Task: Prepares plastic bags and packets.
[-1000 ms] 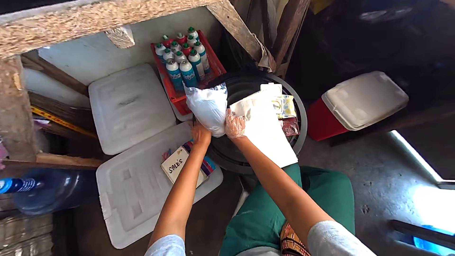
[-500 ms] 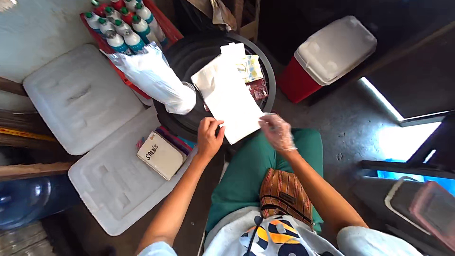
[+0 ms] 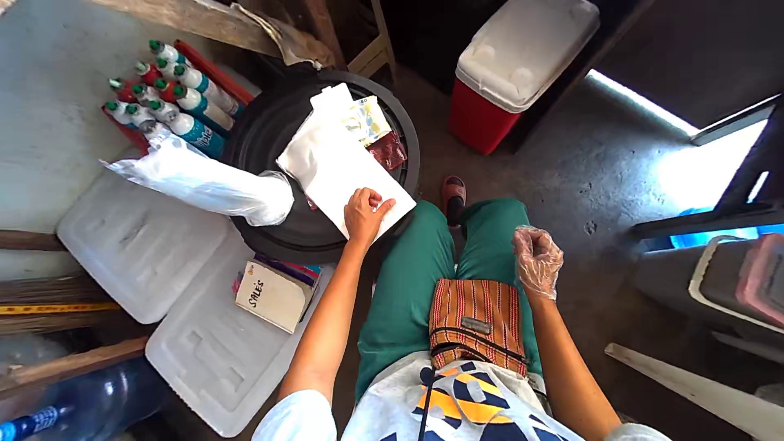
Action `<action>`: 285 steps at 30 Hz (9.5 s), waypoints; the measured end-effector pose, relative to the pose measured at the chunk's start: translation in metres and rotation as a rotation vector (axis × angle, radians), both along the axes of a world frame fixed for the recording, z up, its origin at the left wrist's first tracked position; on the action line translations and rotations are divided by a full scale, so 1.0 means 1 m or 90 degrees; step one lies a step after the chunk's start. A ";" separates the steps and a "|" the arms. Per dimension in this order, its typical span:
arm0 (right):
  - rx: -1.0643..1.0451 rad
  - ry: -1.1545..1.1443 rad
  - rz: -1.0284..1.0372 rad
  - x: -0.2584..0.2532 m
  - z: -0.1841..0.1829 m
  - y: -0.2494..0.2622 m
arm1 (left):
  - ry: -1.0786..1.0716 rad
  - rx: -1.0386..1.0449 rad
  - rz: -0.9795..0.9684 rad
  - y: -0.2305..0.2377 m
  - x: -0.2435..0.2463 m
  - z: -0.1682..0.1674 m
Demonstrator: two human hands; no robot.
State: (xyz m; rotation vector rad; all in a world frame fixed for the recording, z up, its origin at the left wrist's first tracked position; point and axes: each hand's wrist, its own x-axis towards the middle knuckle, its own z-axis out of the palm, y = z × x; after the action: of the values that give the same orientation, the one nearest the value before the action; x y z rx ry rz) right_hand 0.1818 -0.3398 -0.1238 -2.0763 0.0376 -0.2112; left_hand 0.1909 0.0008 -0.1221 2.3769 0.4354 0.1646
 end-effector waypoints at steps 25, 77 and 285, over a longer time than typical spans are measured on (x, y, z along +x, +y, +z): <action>0.274 0.432 0.628 0.029 0.081 0.201 | -0.047 -0.010 -0.392 -0.050 -0.127 0.103; 0.154 -0.202 0.533 -0.058 0.163 0.104 | -0.489 -0.550 -0.068 -0.071 -0.136 0.151; -0.440 -0.003 0.676 0.076 0.039 0.456 | -0.033 -0.147 0.349 0.192 -0.107 0.025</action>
State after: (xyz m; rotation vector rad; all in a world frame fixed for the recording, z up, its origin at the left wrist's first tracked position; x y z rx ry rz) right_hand 0.2575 0.1163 -0.0849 -2.4501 -1.2572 0.4892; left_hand 0.0839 0.1928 -0.0972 1.9741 1.0172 0.3993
